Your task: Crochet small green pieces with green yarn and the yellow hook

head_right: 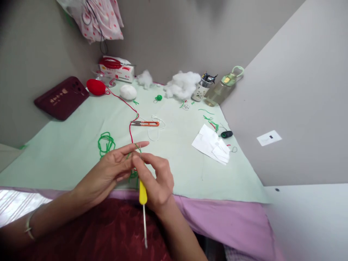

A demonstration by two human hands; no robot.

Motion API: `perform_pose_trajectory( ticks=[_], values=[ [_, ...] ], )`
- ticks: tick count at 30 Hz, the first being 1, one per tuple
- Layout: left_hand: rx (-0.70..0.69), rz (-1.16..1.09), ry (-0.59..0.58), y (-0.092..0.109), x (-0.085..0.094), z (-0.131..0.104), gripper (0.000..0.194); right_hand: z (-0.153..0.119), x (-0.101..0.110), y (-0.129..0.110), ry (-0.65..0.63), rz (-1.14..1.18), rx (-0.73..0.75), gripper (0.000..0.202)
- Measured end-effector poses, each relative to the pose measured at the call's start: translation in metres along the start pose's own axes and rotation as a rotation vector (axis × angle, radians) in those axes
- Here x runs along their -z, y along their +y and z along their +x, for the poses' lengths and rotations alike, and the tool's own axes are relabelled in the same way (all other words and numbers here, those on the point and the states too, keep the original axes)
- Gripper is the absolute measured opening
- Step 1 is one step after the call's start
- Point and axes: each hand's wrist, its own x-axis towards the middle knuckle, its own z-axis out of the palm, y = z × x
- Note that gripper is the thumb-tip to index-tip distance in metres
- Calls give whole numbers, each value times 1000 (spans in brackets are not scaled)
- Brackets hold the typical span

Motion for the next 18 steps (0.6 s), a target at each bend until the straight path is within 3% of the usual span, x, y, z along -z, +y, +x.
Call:
perform_pose_trajectory(
  ticks=[3,6,9,11,12,14,16,18],
  values=[
    [70,-84,-25,3,1,2,36,6,4,1,34,156,-187,24],
    [-60,-42,32,2,-1,1,35,10,3,1,39,345,-404,23],
    [-125,-16,77,-2,-6,0,46,4,-3,2,3,159,-238,24],
    [-28,-75,35,-2,-7,0,45,1,-4,3,39,31,-79,32],
    [28,-109,9,-2,-7,-1,42,1,-3,4,57,42,-88,31],
    [69,-145,-24,1,-6,-1,37,5,1,4,97,222,-266,23],
    [26,-118,-27,4,-4,-1,33,11,5,3,120,485,-476,21],
    [-30,-47,-37,5,-4,-1,26,17,5,1,98,637,-584,19]
  ],
)
